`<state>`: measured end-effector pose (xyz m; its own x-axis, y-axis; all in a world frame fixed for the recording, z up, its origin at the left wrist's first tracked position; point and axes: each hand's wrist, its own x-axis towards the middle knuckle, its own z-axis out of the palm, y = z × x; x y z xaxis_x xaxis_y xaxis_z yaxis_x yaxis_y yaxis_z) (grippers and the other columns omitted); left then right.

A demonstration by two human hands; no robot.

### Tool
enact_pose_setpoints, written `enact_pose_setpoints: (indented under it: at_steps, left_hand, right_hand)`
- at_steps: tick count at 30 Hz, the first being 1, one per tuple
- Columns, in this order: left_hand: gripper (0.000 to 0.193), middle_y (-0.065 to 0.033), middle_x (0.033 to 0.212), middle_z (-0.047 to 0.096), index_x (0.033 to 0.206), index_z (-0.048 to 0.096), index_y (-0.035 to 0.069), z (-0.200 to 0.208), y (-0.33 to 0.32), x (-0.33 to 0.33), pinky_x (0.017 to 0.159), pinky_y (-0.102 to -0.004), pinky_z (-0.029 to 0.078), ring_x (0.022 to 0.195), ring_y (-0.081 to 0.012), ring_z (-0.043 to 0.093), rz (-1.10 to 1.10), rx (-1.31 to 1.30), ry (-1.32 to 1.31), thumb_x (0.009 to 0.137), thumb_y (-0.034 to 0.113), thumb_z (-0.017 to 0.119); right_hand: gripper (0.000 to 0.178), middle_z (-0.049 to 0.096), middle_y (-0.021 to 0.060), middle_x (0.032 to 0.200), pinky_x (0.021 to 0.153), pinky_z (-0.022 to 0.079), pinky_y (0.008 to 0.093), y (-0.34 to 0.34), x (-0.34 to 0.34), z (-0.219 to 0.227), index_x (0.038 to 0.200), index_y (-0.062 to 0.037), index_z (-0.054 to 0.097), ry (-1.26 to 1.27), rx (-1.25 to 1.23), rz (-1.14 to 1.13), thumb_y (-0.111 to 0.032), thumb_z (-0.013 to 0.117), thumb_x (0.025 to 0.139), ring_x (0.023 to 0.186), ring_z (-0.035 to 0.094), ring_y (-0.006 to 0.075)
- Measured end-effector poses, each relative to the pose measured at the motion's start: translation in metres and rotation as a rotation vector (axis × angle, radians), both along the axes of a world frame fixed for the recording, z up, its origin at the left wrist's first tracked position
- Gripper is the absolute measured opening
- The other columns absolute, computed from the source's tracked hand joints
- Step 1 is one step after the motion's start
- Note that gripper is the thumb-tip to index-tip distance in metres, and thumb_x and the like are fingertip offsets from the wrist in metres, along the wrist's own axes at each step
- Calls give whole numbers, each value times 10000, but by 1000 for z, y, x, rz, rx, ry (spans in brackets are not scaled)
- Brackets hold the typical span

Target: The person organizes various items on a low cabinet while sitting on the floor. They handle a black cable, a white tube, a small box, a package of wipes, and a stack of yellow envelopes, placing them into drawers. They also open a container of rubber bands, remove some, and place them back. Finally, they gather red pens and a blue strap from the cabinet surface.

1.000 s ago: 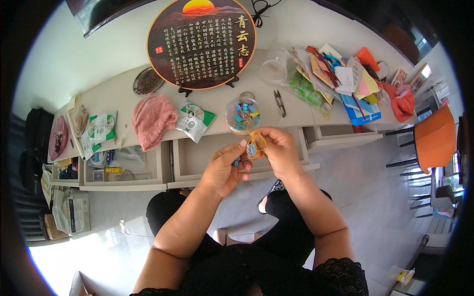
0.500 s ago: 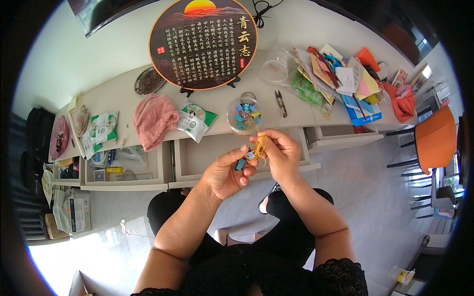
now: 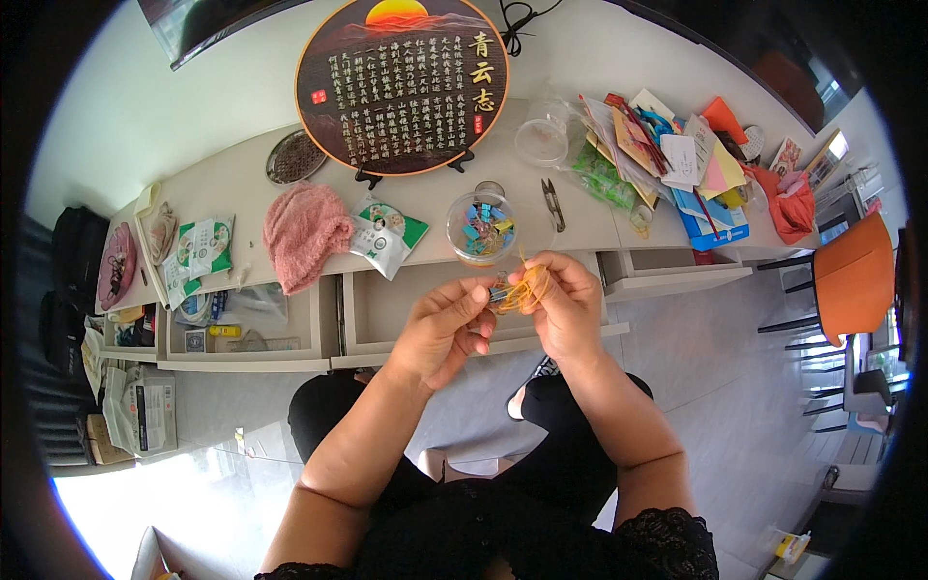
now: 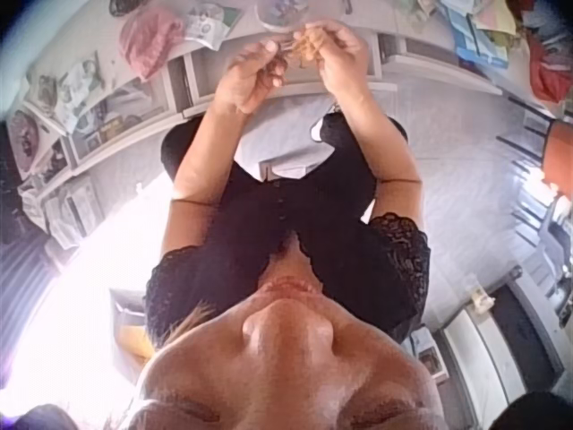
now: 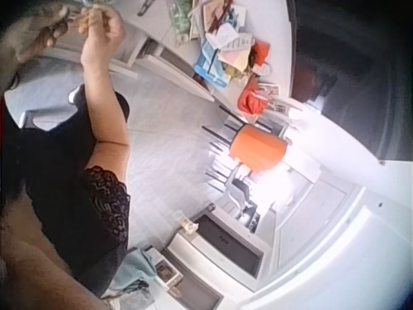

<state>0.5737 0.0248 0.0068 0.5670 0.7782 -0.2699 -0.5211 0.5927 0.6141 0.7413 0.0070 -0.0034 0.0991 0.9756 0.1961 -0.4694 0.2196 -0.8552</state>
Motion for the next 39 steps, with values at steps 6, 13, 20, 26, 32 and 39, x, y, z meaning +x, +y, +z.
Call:
enact_pose_setpoints:
  at_steps: [6,13,20,26,32,39]
  left_hand:
    - [308,-41,794,576,1082,575,-36,1,1,-2,489,-212,481,634,-97,552,52,83,115,857,163,647]
    - [248,-65,778,629,944,649,-58,8,0,-4,493,-203,474,636,-79,561,61,386,431,761,81,742]
    - [243,-92,809,646,954,650,-59,16,-2,-4,498,-209,492,650,-88,573,49,494,512,748,37,736]
    - [253,-82,781,644,952,649,-67,19,-3,-8,491,-201,484,614,-83,565,45,534,549,755,62,740]
    - [239,-71,751,638,923,661,-70,24,0,-10,485,-196,472,574,-80,555,-9,467,657,757,81,743]
    - [254,-65,715,631,922,677,-61,29,0,-15,483,-202,460,555,-79,546,-97,457,514,752,112,754]
  right_hand:
    - [165,650,146,903,615,506,227,3,1,3,1009,23,579,-120,70,-10,-97,585,895,753,621,130]
    - [146,664,164,916,619,501,225,0,5,12,976,30,593,-368,144,-55,-95,576,901,699,606,112]
    - [159,650,140,896,652,487,241,0,7,5,993,18,583,-316,136,-134,-112,581,901,724,598,125]
    - [155,650,133,915,662,499,243,1,1,1,1028,23,567,-242,150,-140,-86,546,920,734,589,111]
    - [147,650,138,907,692,493,247,-7,-2,11,1003,22,570,-246,204,-165,-97,548,920,748,589,118]
    - [160,648,144,897,700,482,247,-4,4,13,1012,30,565,-177,172,-162,-99,552,918,748,588,125]
